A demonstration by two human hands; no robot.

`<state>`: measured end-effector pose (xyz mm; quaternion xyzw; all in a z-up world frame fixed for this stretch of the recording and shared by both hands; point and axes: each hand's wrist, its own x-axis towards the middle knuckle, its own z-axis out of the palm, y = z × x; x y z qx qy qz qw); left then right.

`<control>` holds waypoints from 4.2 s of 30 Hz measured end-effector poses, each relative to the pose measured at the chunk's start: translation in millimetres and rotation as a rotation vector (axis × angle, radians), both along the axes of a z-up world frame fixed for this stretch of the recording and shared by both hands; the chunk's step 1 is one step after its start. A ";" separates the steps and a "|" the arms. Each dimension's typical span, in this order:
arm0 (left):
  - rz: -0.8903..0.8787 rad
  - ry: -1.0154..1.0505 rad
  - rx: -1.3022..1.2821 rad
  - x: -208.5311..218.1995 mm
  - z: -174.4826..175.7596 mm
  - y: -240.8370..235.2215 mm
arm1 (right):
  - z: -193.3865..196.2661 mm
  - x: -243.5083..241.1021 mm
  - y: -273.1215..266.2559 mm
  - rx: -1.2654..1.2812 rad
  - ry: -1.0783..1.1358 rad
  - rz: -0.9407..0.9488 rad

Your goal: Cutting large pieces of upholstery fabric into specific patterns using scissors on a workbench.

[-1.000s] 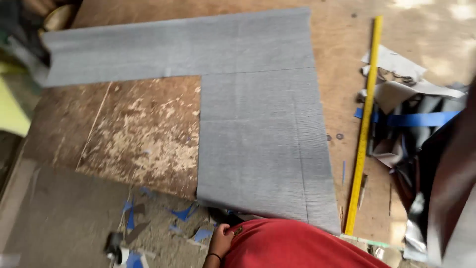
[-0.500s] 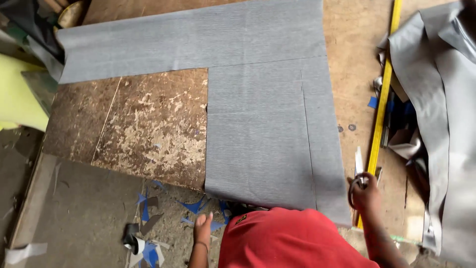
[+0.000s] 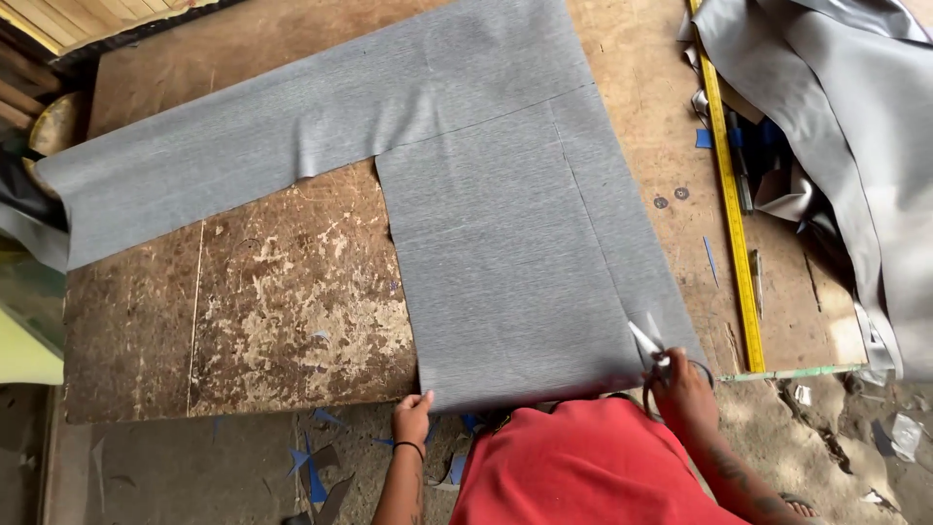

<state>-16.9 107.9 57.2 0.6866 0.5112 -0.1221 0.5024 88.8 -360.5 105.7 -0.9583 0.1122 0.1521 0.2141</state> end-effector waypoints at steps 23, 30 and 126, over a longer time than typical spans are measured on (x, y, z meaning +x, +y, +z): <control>0.076 0.227 0.119 -61.1 -18.5 -41.7 | 53.5 63.6 -55.9 0.149 0.343 0.147; 0.187 0.082 0.545 -2.1 -7.6 -150.4 | 11.5 115.9 -165.1 0.424 0.326 0.115; -0.388 -0.181 1.083 379.1 -27.5 -344.8 | 9.9 704.5 9.2 -0.090 0.926 0.756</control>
